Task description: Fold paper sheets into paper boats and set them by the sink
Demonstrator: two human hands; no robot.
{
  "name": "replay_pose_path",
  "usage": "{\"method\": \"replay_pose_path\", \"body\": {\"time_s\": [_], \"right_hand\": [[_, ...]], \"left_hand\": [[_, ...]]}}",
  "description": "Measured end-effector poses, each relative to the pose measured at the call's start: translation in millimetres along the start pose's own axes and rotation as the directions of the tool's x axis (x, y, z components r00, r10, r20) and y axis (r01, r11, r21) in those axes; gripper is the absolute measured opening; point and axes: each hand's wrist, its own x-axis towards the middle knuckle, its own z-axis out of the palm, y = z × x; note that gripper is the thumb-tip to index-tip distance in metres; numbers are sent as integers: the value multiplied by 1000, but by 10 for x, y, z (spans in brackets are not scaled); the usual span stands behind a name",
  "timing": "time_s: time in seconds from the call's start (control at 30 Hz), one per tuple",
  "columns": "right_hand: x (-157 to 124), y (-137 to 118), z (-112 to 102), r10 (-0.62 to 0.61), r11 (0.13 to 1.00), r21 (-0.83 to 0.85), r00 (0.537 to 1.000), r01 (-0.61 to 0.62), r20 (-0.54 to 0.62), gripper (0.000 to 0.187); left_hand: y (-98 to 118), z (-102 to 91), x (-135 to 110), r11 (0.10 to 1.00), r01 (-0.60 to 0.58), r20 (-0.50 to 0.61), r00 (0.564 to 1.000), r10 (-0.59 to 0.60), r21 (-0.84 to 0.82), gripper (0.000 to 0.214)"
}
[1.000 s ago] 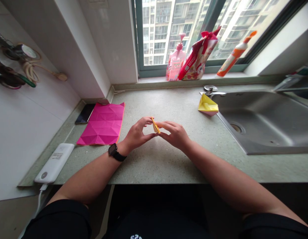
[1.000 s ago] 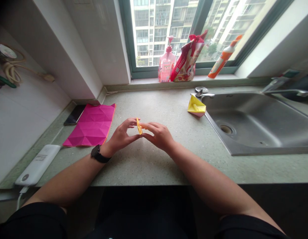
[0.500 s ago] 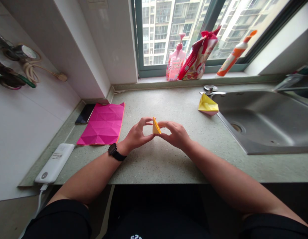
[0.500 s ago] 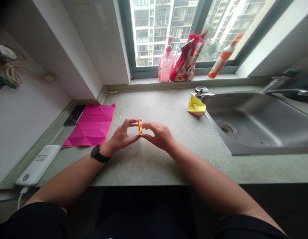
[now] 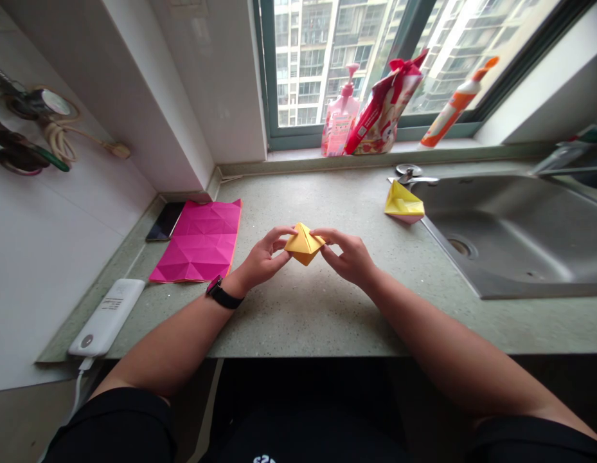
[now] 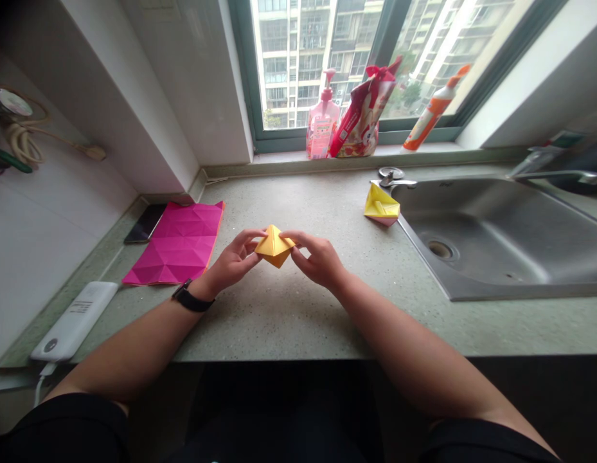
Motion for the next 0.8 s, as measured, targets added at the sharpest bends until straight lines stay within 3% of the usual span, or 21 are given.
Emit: {"method": "replay_pose_path", "body": {"time_s": [0.17, 0.43, 0.6, 0.8], "right_hand": [[26, 22, -26, 108, 978, 180, 994, -108, 8, 27], [19, 79, -30, 203, 881, 417, 975, -223, 91, 19], [42, 45, -31, 245, 872, 396, 957, -288, 156, 22], [47, 71, 75, 276, 930, 209, 949, -304, 150, 27]], "left_hand": [[-37, -42, 20, 999, 6, -59, 998, -4, 46, 31], [35, -72, 24, 997, 75, -52, 996, -75, -1, 30], [38, -57, 37, 989, 100, -136, 987, -85, 111, 29], [33, -12, 55, 923, 133, -149, 985, -83, 362, 33]]}}
